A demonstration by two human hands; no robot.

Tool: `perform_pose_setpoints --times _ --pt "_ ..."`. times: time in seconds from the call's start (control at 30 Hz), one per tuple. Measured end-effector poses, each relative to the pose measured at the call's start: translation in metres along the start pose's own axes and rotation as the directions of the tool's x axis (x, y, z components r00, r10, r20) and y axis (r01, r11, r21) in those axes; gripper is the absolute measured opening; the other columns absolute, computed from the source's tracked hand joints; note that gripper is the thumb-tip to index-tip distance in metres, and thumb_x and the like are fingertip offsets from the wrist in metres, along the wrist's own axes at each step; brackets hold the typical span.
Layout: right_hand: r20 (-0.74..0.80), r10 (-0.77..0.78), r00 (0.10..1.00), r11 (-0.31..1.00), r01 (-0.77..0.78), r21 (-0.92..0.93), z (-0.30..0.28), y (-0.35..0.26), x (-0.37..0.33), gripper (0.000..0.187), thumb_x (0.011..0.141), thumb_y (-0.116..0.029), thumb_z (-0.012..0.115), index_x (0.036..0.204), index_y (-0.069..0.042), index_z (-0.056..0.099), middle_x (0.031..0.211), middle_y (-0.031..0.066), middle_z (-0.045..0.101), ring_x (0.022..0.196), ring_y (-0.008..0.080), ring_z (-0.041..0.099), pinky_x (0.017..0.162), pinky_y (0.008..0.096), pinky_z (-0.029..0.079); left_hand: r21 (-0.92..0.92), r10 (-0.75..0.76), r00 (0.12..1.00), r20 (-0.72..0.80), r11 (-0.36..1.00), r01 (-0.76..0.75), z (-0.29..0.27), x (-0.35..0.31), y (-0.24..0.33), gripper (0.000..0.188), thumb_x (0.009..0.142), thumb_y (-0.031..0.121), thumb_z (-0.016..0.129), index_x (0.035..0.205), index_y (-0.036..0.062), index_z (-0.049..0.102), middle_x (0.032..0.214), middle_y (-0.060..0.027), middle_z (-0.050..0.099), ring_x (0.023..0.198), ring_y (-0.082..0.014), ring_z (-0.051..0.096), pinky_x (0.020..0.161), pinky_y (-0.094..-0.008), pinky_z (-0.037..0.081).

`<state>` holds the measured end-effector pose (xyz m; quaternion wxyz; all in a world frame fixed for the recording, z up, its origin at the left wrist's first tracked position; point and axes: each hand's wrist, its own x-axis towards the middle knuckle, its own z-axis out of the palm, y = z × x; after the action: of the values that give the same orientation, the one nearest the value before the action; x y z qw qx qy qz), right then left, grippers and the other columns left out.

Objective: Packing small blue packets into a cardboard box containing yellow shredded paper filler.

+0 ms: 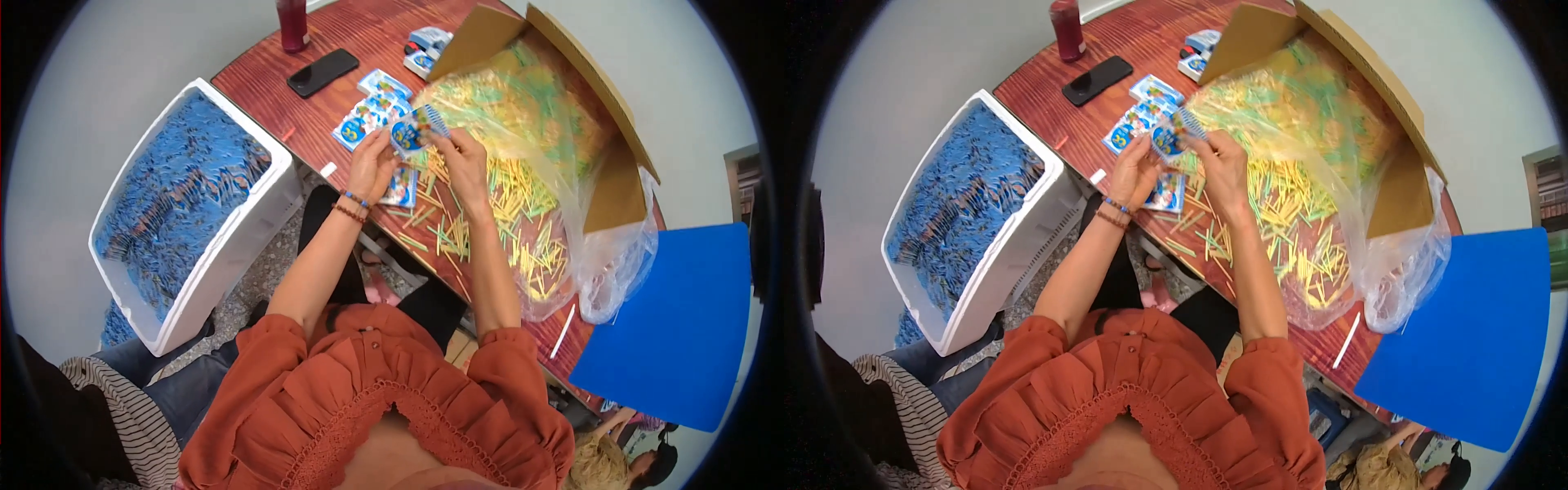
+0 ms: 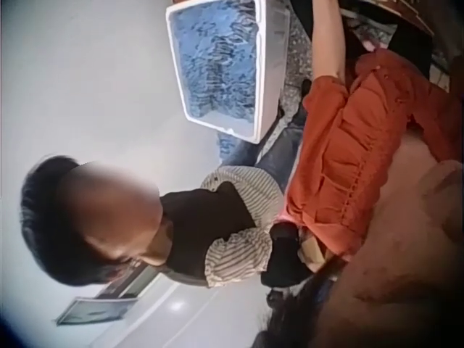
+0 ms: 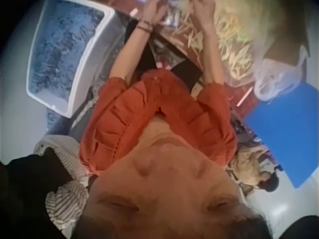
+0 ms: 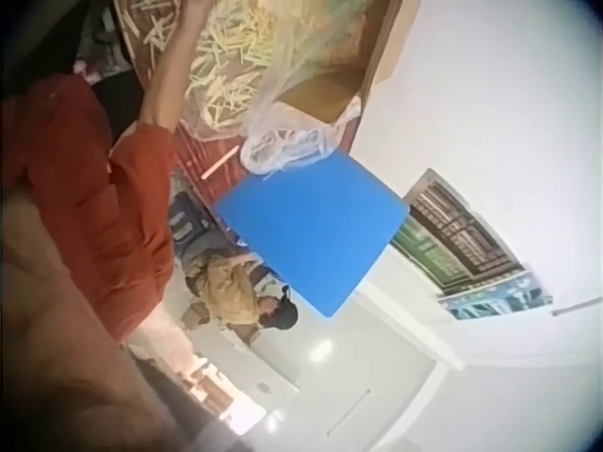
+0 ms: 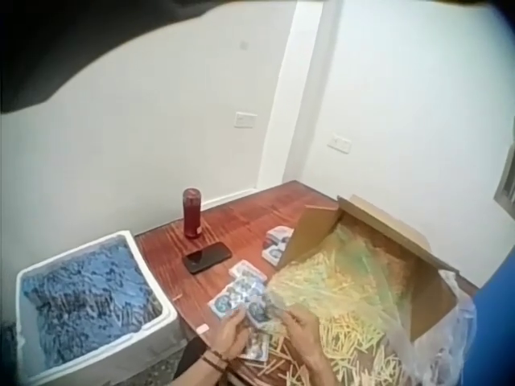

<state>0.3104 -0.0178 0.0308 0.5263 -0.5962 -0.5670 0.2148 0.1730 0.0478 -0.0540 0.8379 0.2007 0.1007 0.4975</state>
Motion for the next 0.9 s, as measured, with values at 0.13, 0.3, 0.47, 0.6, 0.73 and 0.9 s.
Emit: perform_pose_setpoints --times 0.13,0.3,0.47,0.6,0.73,0.9 --pt "0.069 0.162 0.984 0.980 -0.168 0.108 0.036 0.007 0.029 0.021 0.084 -0.020 0.067 0.083 0.001 0.070 0.062 0.0011 0.060 0.051 0.0057 0.049 0.046 0.0218 0.036 0.078 0.085 0.984 -0.153 0.994 -0.074 -0.019 -0.010 0.033 0.019 0.095 0.018 0.053 0.105 0.0033 0.060 0.102 -0.0064 0.065 0.094 -0.0169 0.061 0.086 -0.0355 0.048" --pt "0.147 0.401 0.904 0.908 -0.414 0.065 0.090 0.045 0.051 0.027 0.081 -0.023 0.069 0.068 0.000 0.065 0.061 0.0067 0.063 0.048 0.0111 0.057 0.047 0.0260 0.043 0.511 0.174 0.902 -0.395 0.858 0.059 -0.053 -0.014 0.068 0.029 0.092 0.018 0.057 0.116 0.0001 0.056 0.098 -0.0048 0.063 0.081 -0.0123 0.059 0.069 -0.0268 0.050" --pt "0.054 0.427 0.903 0.894 -0.412 -0.178 0.097 0.067 0.053 0.027 0.079 -0.026 0.070 0.078 0.001 0.067 0.068 0.0132 0.067 0.058 0.0205 0.064 0.060 0.0349 0.049 0.747 0.234 0.895 -0.381 0.648 0.149 -0.060 -0.011 0.068 0.035 0.091 0.018 0.058 0.119 -0.0023 0.052 0.093 -0.0066 0.061 0.074 -0.0118 0.060 0.062 -0.0235 0.051" --pt "0.158 0.313 0.936 0.889 -0.231 -0.395 0.062 0.033 0.025 0.030 0.073 -0.027 0.073 0.087 -0.002 0.067 0.085 0.0172 0.067 0.081 0.0300 0.064 0.072 0.0392 0.048 0.688 0.151 0.912 -0.380 0.705 0.170 -0.070 -0.008 0.068 0.034 0.091 0.017 0.059 0.118 -0.0027 0.053 0.094 -0.0093 0.061 0.074 -0.0126 0.060 0.064 -0.0234 0.052" --pt "0.384 0.102 0.918 0.813 0.145 -0.564 0.033 0.050 -0.010 0.031 0.068 -0.027 0.076 0.085 -0.003 0.067 0.082 0.0163 0.063 0.083 0.0323 0.060 0.076 0.0408 0.046 0.674 0.174 0.907 -0.384 0.724 0.146 -0.064 -0.008 0.068 0.032 0.090 0.015 0.060 0.117 -0.0024 0.054 0.095 -0.0089 0.062 0.075 -0.0129 0.061 0.065 -0.0238 0.053" --pt "0.260 0.143 0.955 0.910 -0.023 -0.414 0.029 0.066 -0.022 0.024 0.070 -0.023 0.074 0.078 -0.002 0.068 0.077 0.0154 0.063 0.074 0.0293 0.061 0.068 0.0383 0.048 0.703 0.215 0.909 -0.358 0.702 0.111 -0.056 -0.019 0.064 0.026 0.091 0.015 0.060 0.111 -0.0021 0.058 0.090 -0.0066 0.064 0.076 -0.0114 0.062 0.064 -0.0222 0.051"
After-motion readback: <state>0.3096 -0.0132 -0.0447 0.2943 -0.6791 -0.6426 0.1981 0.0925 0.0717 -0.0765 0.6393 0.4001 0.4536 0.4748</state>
